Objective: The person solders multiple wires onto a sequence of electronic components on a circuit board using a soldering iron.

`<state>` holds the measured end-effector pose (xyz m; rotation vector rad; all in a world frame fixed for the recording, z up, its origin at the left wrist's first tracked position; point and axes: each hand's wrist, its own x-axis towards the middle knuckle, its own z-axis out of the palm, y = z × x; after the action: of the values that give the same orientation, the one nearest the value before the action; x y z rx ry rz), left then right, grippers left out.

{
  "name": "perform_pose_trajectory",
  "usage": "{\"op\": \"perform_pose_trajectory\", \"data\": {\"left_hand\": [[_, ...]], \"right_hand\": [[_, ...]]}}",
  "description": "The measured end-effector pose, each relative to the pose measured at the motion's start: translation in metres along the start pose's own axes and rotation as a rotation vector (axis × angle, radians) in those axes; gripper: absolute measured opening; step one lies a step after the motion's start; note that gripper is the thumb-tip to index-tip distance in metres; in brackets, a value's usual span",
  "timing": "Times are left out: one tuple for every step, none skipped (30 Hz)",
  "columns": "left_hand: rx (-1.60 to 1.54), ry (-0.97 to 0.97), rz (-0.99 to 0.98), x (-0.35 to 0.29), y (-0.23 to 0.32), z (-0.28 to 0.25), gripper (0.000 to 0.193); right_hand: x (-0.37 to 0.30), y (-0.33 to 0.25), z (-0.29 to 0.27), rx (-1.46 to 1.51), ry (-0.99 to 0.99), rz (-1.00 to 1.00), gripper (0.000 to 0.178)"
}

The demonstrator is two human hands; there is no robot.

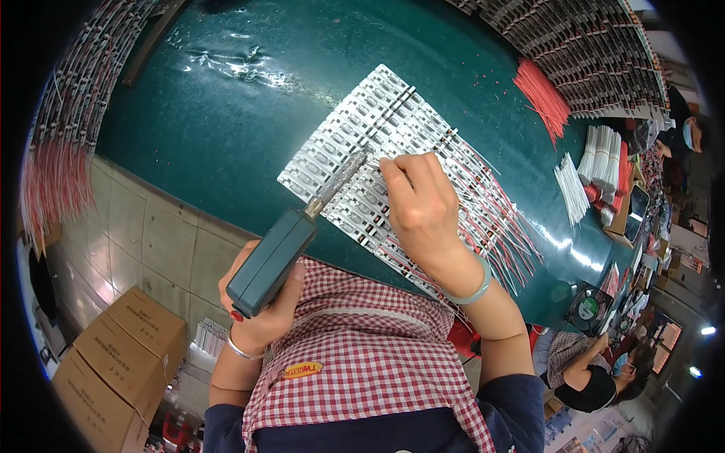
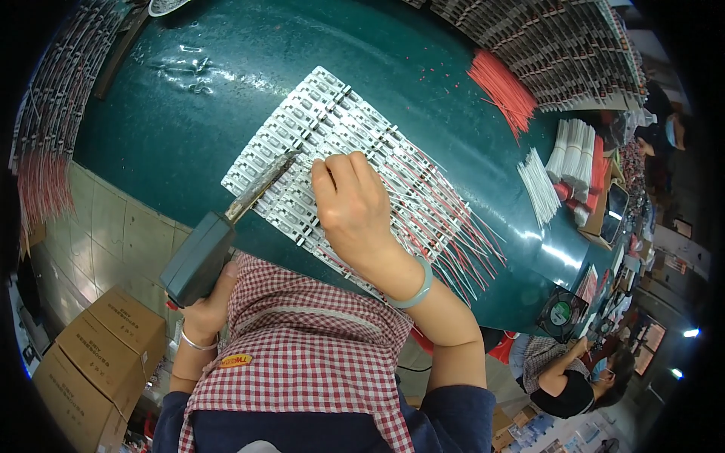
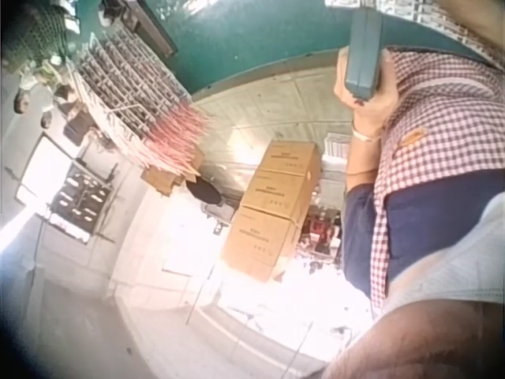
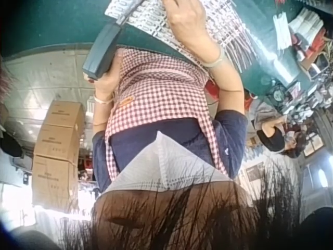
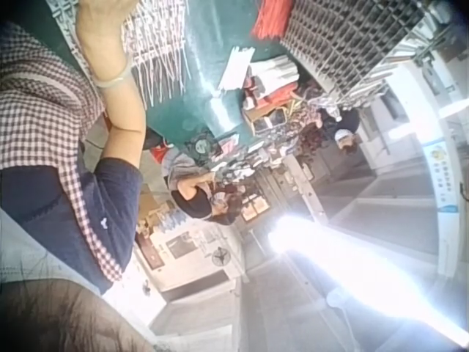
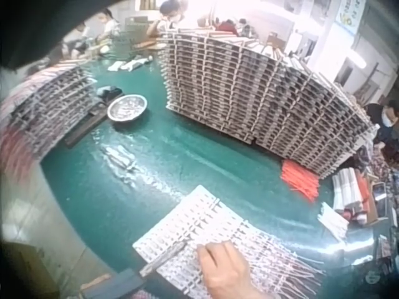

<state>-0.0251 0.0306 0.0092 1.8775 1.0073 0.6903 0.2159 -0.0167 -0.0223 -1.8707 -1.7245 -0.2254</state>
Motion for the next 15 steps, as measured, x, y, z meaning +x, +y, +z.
{"op": "perform_pose_trajectory", "data": {"left_hand": [[-0.001,0.000,0.000,0.0000,0.0003,0.0000,0.023],[-0.009,0.005,-0.004,0.0001,0.0011,0.0000,0.023],[-0.018,0.009,-0.009,0.0003,0.0019,-0.0001,0.023],[-0.017,0.010,-0.009,0.0006,0.0029,-0.0005,0.023],[-0.005,0.007,0.003,0.0013,0.0039,-0.0010,0.023],[0.008,0.005,0.014,0.0014,0.0042,-0.0012,0.024],[0.009,0.005,0.014,0.0007,0.0035,-0.0013,0.024],[0.014,0.006,0.022,-0.0005,0.0019,-0.0013,0.024],[0.019,0.006,0.031,-0.0013,0.0011,-0.0014,0.025],[0.019,0.006,0.030,-0.0014,0.0010,-0.0015,0.025],[0.023,0.003,0.032,-0.0015,0.0009,-0.0015,0.025],[0.027,-0.001,0.033,-0.0016,0.0008,-0.0016,0.025],[0.027,-0.001,0.032,-0.0023,-0.0001,-0.0014,0.025],[0.013,-0.004,0.022,-0.0033,-0.0017,-0.0009,0.024],[-0.002,-0.007,0.012,-0.0038,-0.0026,-0.0007,0.024]], "right_hand": [[0.0004,-0.0005,-0.0006,0.013,0.005,0.017,0.029],[0.0007,-0.0010,-0.0020,0.012,0.005,0.017,0.029],[0.0005,-0.0017,-0.0040,0.021,0.016,0.006,0.029],[-0.0004,-0.0026,-0.0053,0.030,0.027,-0.006,0.030],[-0.0018,-0.0042,-0.0061,0.030,0.027,-0.006,0.030],[-0.0034,-0.0062,-0.0068,0.049,0.018,-0.004,0.030],[-0.0042,-0.0075,-0.0072,0.068,0.011,-0.001,0.030],[-0.0046,-0.0078,-0.0064,0.069,0.010,-0.001,0.030],[-0.0054,-0.0078,-0.0051,0.081,0.011,0.004,0.030],[-0.0060,-0.0077,-0.0041,0.092,0.012,0.008,0.030],[-0.0063,-0.0075,-0.0035,0.092,0.011,0.009,0.030],[-0.0065,-0.0073,-0.0031,0.088,0.011,0.010,0.030],[-0.0066,-0.0072,-0.0028,0.085,0.010,0.011,0.030],[-0.0065,-0.0075,-0.0030,0.085,0.010,0.011,0.030],[-0.0061,-0.0078,-0.0034,0.081,0.002,0.011,0.030]]}}
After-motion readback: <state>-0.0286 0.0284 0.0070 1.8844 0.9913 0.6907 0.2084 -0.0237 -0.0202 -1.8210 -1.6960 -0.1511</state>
